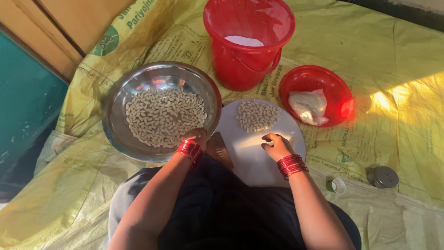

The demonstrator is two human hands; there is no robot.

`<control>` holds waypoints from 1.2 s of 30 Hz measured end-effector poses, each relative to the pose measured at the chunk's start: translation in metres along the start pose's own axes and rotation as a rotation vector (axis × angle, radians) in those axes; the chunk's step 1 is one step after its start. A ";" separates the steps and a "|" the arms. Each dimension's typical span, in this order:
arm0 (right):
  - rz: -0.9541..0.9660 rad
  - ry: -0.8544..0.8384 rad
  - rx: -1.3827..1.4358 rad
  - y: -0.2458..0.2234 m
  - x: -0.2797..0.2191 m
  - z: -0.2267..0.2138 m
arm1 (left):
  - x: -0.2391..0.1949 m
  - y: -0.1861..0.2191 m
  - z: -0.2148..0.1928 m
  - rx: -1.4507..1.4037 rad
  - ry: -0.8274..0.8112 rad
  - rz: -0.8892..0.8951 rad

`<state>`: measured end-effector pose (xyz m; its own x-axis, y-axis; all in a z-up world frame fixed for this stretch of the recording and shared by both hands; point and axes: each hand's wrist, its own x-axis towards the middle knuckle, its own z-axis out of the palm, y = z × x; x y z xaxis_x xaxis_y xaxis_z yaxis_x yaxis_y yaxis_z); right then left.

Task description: The person sits on the floor and peels nuts by hand, transferring them from a metal bowl to a white plate. The person uses both hands to pick up nuts, peel them, and place the peeled nuts on the plate.

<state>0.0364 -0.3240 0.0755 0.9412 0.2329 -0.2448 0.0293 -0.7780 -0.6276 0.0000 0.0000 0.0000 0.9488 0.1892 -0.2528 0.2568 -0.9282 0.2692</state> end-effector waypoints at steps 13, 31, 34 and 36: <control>-0.101 0.037 -0.036 0.020 0.012 0.002 | -0.020 -0.024 -0.016 0.388 -0.208 -0.046; 0.251 0.017 -0.247 0.051 0.028 -0.002 | -0.004 -0.020 -0.022 0.434 -0.186 -0.216; 0.222 0.007 -0.267 0.051 0.026 0.001 | -0.001 -0.040 -0.024 0.488 -0.165 -0.256; 0.215 -0.004 -0.284 0.053 0.025 0.002 | -0.003 -0.045 -0.029 0.517 -0.147 -0.273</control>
<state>0.0610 -0.3582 0.0345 0.9348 0.0479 -0.3519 -0.0766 -0.9404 -0.3314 -0.0093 0.0502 0.0159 0.8165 0.4302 -0.3850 0.3296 -0.8949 -0.3009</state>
